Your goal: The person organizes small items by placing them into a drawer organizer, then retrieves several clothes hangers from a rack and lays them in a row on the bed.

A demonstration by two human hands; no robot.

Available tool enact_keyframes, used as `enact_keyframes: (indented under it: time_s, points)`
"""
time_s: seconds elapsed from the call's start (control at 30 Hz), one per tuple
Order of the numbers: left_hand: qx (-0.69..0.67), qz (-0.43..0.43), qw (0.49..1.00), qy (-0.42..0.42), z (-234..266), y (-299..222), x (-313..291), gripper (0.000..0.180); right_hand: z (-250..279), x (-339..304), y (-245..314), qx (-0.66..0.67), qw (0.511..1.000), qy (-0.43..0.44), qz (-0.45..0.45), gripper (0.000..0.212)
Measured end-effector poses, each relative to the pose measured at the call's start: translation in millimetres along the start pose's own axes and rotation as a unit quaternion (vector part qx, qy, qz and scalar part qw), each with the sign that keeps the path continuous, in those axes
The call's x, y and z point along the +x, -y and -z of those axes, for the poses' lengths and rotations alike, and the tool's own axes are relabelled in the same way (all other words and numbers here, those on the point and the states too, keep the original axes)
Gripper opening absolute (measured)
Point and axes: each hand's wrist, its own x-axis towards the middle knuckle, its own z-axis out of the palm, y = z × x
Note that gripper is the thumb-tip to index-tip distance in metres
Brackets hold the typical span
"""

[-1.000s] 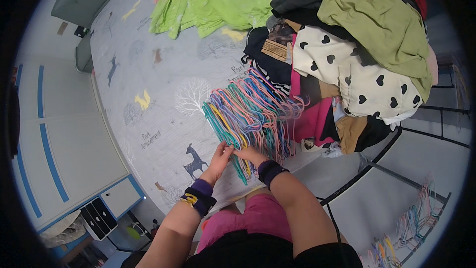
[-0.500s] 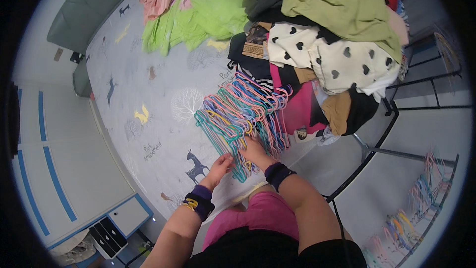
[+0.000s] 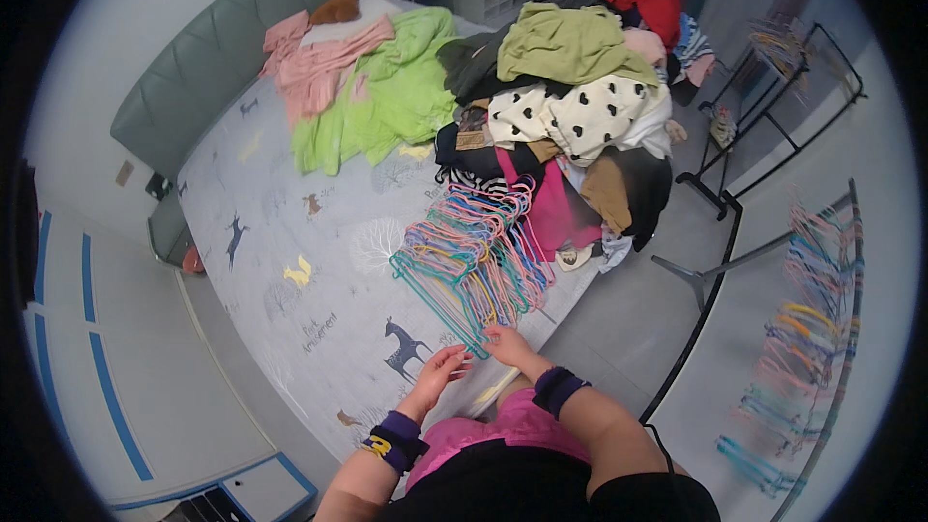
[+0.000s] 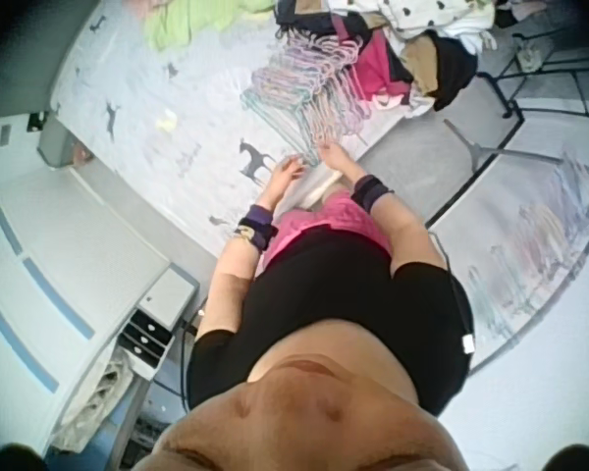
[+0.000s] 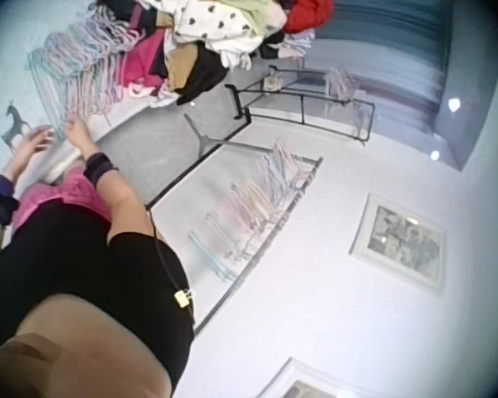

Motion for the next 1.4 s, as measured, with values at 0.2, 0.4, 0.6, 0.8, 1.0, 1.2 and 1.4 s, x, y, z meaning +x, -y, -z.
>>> enact_keyframes:
  time_s: [0.2,0.4,0.6,0.8,1.0,1.2,1.4]
  points:
    - [0.032,-0.035,0.996,0.070,-27.0,-13.7,-10.4,0.035,-4.7,-41.7,38.3,0.008,0.998,-0.044,0.040,0.041]
    - [0.054,-0.083,0.986,0.133,-98.0,-50.7,14.8,0.029,70.7,-107.0,81.3,0.044,0.978,-0.195,0.066,0.036]
    - [0.152,-0.135,0.934,0.294,-211.1,-77.0,23.0,0.030,149.4,-217.0,89.5,0.171,0.903,-0.372,0.132,0.031]
    - [0.223,-0.145,0.865,0.424,-332.0,-90.0,-2.9,0.031,193.2,-346.7,84.4,0.196,0.791,-0.559,0.158,0.025]
    - [0.336,-0.277,0.741,0.512,-441.3,-72.1,-12.7,0.043,222.4,-436.5,34.2,0.233,0.624,-0.728,0.164,0.032]
    - [0.447,-0.435,0.581,0.523,-526.7,-51.3,-24.9,0.069,256.4,-473.5,-17.3,0.362,0.441,-0.810,0.140,0.052]
    - [0.480,-0.529,0.494,0.495,-576.9,-33.2,-24.3,0.086,300.0,-486.6,-27.6,0.415,0.514,-0.735,0.151,0.051]
